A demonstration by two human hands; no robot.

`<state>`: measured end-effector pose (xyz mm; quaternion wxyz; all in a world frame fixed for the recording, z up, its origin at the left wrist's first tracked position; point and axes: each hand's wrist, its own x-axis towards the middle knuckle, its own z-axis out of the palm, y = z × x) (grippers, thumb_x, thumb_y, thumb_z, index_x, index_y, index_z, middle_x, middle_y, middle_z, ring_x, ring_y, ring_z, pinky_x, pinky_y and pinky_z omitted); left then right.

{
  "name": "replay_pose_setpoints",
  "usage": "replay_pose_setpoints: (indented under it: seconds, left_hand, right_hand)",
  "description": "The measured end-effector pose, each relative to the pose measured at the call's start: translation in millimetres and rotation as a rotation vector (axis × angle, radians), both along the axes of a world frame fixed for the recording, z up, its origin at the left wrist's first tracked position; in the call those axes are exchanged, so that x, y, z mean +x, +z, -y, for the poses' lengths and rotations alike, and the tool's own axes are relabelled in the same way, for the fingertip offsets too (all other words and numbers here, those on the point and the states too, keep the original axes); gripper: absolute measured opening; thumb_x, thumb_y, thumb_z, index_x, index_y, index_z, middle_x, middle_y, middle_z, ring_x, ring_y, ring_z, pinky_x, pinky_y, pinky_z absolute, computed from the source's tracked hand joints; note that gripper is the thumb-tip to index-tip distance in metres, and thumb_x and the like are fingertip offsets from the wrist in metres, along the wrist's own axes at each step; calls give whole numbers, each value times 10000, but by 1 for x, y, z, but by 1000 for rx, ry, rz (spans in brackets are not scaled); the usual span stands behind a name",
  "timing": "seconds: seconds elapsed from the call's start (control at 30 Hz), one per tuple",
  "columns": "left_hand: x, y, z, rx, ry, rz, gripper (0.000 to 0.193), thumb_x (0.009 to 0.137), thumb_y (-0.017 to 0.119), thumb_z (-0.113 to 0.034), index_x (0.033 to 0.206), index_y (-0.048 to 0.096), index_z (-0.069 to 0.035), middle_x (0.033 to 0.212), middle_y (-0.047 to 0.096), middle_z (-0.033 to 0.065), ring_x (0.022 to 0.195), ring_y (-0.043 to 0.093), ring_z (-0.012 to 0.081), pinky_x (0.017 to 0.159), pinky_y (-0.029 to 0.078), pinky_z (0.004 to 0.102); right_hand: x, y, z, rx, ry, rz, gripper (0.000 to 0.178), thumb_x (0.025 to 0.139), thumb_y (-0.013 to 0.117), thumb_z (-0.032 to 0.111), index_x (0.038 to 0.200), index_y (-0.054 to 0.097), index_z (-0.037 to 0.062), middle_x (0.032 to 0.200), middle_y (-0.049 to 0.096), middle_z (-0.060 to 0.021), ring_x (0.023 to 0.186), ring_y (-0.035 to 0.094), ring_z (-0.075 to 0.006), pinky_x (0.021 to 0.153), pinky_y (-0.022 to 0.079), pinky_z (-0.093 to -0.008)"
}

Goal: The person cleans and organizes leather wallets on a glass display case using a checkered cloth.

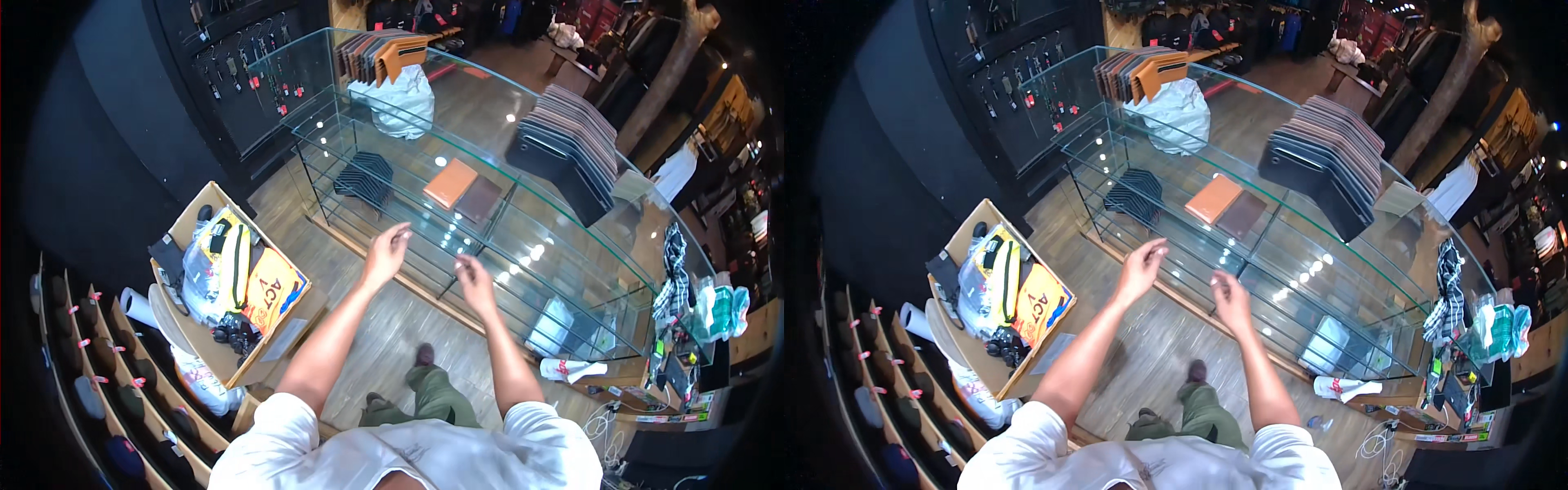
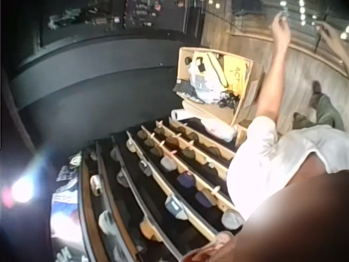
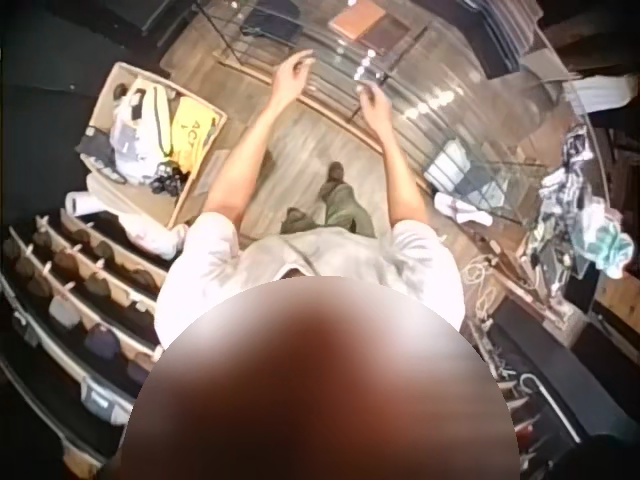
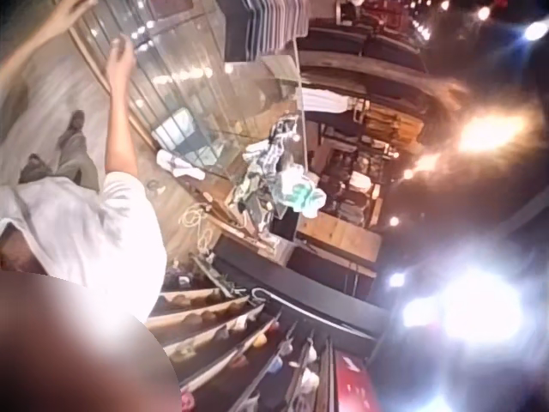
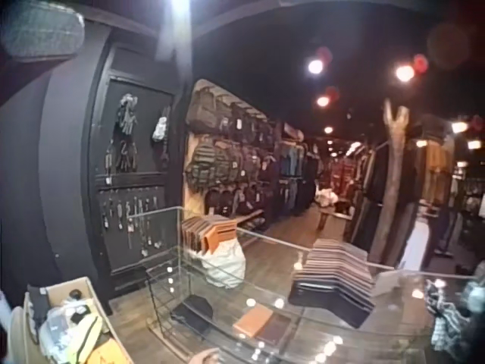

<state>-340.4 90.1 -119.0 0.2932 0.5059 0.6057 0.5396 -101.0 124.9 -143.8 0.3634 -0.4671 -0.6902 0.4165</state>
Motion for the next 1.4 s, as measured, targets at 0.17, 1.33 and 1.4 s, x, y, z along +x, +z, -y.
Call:
replay_pose_setpoints:
  seconds: [0.17,1.33,1.4]
  left_hand:
    - [22,16,-90,141,-4,-365,427,931,642,-217,1297,583,-6,1098,675,190,1051,659,316,919,508,384]
    - [104,29,-28,-400,-693,631,574,1040,440,-496,1387,204,-104,1319,438,149,1222,481,212,1026,429,385]
    - [121,21,-28,-443,-778,831,573,1039,418,-515,1400,233,-111,1325,458,114,1246,487,198,1053,427,391]
  right_hand:
    - [51,27,-38,6,-82,-128,277,982,610,177,1218,633,33,1043,710,-95,852,667,-134,763,534,-288]
    - [5,54,24,-328,-562,-589,532,900,742,177,1340,537,-39,1198,643,-124,1036,642,-135,872,526,-278]
    - [21,69,44,-314,-517,-635,495,904,731,146,1338,547,-7,1095,675,-83,999,644,-140,874,527,-287]
